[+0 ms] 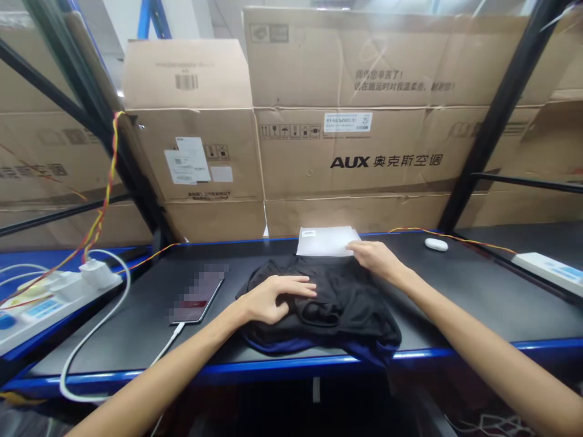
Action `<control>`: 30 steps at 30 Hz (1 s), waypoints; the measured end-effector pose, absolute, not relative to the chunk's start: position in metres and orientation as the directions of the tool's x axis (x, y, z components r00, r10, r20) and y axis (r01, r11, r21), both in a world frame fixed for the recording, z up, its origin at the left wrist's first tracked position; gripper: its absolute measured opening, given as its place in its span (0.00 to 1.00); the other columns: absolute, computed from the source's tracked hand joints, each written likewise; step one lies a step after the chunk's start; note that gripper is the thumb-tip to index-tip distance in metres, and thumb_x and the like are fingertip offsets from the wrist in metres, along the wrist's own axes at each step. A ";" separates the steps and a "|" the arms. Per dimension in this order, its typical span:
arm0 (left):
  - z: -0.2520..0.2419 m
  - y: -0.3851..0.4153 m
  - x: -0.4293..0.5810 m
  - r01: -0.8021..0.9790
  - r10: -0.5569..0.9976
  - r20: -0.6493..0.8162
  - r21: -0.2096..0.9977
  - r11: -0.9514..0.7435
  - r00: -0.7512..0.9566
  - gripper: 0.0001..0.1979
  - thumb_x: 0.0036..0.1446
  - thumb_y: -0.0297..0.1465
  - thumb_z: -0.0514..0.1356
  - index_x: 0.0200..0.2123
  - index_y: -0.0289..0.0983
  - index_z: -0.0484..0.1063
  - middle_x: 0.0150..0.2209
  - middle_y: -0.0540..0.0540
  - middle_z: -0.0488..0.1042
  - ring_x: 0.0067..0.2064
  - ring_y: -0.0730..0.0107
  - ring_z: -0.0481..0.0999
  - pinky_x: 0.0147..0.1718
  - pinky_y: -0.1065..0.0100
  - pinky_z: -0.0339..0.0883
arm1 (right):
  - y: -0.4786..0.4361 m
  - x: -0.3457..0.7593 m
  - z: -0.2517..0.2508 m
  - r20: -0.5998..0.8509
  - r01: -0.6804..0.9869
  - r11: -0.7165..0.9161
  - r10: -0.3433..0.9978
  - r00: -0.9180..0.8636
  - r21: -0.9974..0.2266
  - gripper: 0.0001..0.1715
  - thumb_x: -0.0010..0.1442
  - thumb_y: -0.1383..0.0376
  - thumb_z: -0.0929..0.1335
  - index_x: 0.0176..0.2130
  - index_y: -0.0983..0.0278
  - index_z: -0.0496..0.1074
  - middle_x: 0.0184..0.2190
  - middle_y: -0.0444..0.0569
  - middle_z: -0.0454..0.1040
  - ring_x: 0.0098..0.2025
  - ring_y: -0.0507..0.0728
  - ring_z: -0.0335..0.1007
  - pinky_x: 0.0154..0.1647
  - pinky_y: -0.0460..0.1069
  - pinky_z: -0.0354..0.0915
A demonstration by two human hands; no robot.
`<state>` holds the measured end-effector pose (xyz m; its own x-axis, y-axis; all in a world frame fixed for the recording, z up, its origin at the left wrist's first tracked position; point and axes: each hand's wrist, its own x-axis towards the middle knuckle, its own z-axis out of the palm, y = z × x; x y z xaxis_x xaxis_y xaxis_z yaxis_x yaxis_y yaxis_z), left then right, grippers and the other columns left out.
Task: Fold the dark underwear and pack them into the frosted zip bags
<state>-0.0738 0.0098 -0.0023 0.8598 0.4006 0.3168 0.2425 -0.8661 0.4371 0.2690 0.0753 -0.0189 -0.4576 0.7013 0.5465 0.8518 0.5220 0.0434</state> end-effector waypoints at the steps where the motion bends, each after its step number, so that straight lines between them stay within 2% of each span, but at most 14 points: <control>1: -0.001 0.010 -0.073 0.249 0.406 0.324 0.429 -0.868 0.854 0.42 0.39 0.17 0.51 0.61 0.45 0.67 0.62 0.49 0.69 0.66 0.59 0.63 0.64 0.52 0.59 | 0.081 0.273 -0.021 0.542 0.863 0.505 0.720 -0.433 0.018 0.19 0.60 0.74 0.63 0.45 0.61 0.79 0.44 0.50 0.82 0.41 0.58 0.80 0.43 0.48 0.71; 3: 0.000 0.013 -0.073 0.275 0.416 0.327 0.398 -0.875 0.849 0.45 0.39 0.18 0.51 0.64 0.44 0.64 0.64 0.47 0.65 0.67 0.58 0.61 0.65 0.51 0.57 | 0.089 0.280 -0.025 0.528 0.879 0.475 0.754 -0.390 -0.029 0.18 0.59 0.73 0.64 0.43 0.61 0.80 0.41 0.50 0.83 0.41 0.59 0.80 0.44 0.50 0.72; 6: -0.003 0.019 -0.072 0.324 0.434 0.302 0.352 -0.878 0.849 0.44 0.37 0.17 0.51 0.62 0.43 0.65 0.66 0.47 0.62 0.67 0.59 0.60 0.65 0.53 0.57 | 0.091 0.285 -0.026 0.522 0.881 0.465 0.773 -0.361 -0.080 0.16 0.59 0.71 0.65 0.42 0.62 0.80 0.38 0.51 0.83 0.39 0.61 0.81 0.43 0.51 0.73; 11: 0.000 0.024 -0.067 0.398 0.482 0.297 0.302 -0.866 0.824 0.40 0.41 0.15 0.50 0.59 0.42 0.69 0.61 0.50 0.69 0.63 0.66 0.67 0.63 0.62 0.60 | 0.071 0.280 -0.017 0.603 0.832 0.525 0.727 -0.328 -0.180 0.18 0.64 0.65 0.63 0.48 0.61 0.78 0.47 0.51 0.80 0.49 0.61 0.78 0.51 0.54 0.71; 14: 0.010 0.022 -0.058 0.556 0.574 0.313 0.155 -0.817 0.757 0.34 0.47 0.19 0.54 0.59 0.43 0.68 0.54 0.48 0.76 0.53 0.62 0.76 0.54 0.62 0.70 | 0.050 0.273 -0.013 0.647 0.759 0.617 0.669 -0.365 -0.209 0.16 0.65 0.63 0.64 0.46 0.60 0.79 0.46 0.51 0.81 0.48 0.61 0.77 0.52 0.55 0.71; 17: 0.016 0.017 -0.039 0.683 0.626 0.358 -0.047 -0.729 0.693 0.31 0.53 0.24 0.57 0.61 0.40 0.66 0.46 0.43 0.79 0.45 0.57 0.79 0.44 0.61 0.73 | 0.031 0.268 -0.015 0.593 0.720 0.669 0.659 -0.462 -0.184 0.15 0.66 0.63 0.64 0.46 0.59 0.78 0.46 0.50 0.81 0.48 0.60 0.77 0.53 0.55 0.71; 21: 0.009 0.011 -0.012 0.639 0.574 0.299 -0.208 -0.741 0.763 0.26 0.56 0.29 0.59 0.59 0.37 0.67 0.44 0.40 0.78 0.44 0.55 0.77 0.40 0.61 0.73 | 0.018 0.270 -0.025 0.465 0.731 0.659 0.710 -0.529 -0.174 0.16 0.66 0.62 0.64 0.49 0.61 0.78 0.49 0.52 0.79 0.52 0.62 0.75 0.56 0.58 0.70; 23: 0.008 0.009 -0.008 0.580 0.533 0.243 -0.205 -0.788 0.810 0.25 0.56 0.31 0.59 0.58 0.37 0.68 0.44 0.40 0.77 0.44 0.54 0.76 0.42 0.60 0.72 | 0.015 0.273 -0.028 0.391 0.747 0.640 0.743 -0.543 -0.180 0.18 0.67 0.62 0.63 0.50 0.62 0.77 0.53 0.54 0.77 0.56 0.63 0.72 0.59 0.59 0.67; 26: 0.017 0.010 -0.020 0.496 0.472 0.212 -0.075 -0.865 0.856 0.31 0.54 0.32 0.60 0.62 0.38 0.64 0.50 0.39 0.75 0.49 0.53 0.75 0.49 0.56 0.70 | 0.009 0.279 -0.028 0.323 0.747 0.623 0.774 -0.545 -0.232 0.20 0.69 0.60 0.61 0.53 0.62 0.76 0.58 0.54 0.72 0.61 0.63 0.66 0.62 0.60 0.64; 28: 0.025 0.014 -0.033 0.424 0.422 0.190 0.030 -0.905 0.886 0.36 0.50 0.28 0.60 0.65 0.39 0.60 0.57 0.40 0.71 0.54 0.54 0.72 0.55 0.56 0.66 | 0.004 0.283 -0.027 0.309 0.736 0.614 0.786 -0.535 -0.286 0.22 0.69 0.58 0.61 0.56 0.61 0.74 0.59 0.53 0.71 0.63 0.63 0.64 0.63 0.61 0.62; 30: 0.030 0.020 -0.045 0.389 0.397 0.175 0.080 -0.918 0.901 0.40 0.46 0.22 0.57 0.65 0.41 0.60 0.63 0.42 0.66 0.61 0.56 0.67 0.60 0.57 0.61 | -0.001 0.286 -0.025 0.292 0.730 0.595 0.803 -0.520 -0.336 0.23 0.69 0.56 0.61 0.57 0.59 0.73 0.60 0.51 0.70 0.64 0.64 0.63 0.64 0.62 0.61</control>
<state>-0.0449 0.0201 0.0303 0.9010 0.3971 0.1746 0.3888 -0.9178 0.0804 0.2856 -0.0015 -0.0253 -0.5202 0.8027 0.2916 0.7300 0.5952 -0.3359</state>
